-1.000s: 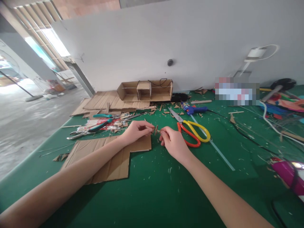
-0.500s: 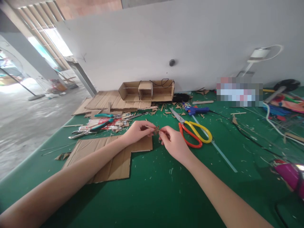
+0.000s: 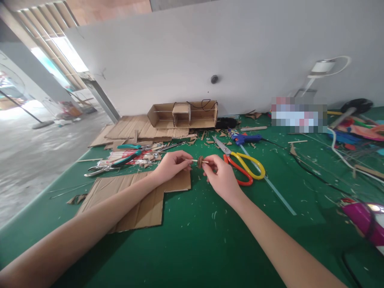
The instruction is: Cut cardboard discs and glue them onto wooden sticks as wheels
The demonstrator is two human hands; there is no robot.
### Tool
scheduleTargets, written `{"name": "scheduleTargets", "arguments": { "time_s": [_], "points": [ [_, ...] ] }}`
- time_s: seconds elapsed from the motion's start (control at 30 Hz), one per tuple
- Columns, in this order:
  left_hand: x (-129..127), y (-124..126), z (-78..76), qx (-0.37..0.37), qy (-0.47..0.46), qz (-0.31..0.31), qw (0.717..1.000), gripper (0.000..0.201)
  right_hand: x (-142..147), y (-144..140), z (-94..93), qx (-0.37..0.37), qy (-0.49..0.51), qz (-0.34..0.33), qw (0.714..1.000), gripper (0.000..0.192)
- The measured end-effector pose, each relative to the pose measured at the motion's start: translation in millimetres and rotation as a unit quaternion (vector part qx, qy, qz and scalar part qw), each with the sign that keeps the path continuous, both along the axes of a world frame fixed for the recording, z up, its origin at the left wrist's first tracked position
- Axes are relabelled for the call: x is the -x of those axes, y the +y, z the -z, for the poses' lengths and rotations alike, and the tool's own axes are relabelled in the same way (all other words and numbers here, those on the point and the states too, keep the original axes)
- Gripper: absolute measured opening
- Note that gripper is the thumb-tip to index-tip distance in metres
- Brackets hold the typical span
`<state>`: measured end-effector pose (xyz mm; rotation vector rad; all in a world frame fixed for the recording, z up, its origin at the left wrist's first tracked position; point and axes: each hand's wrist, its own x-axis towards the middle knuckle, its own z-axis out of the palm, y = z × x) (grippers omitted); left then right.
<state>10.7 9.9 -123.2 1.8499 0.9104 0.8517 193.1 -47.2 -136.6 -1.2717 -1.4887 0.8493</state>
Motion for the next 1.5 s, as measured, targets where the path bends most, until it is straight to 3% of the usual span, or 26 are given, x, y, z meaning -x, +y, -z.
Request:
{"name": "scheduleTargets", "arguments": {
  "time_s": [0.67,0.93,1.5],
  "points": [
    [4,-3,-5.7,-0.093,0.092,0.057,0.99,0.02,-4,0,6.6,-0.001,0.024,-0.033,0.999,0.02],
    [3,-5,-7.3,-0.206,0.141,0.033,0.968,0.022,-4,0,7.0,0.013,0.034,-0.043,0.998,0.02],
    [3,-10,-10.3,-0.189,0.176,0.051,0.965,0.026,-4,0,6.3,0.042,0.048,-0.084,0.994,0.016]
  ]
}}
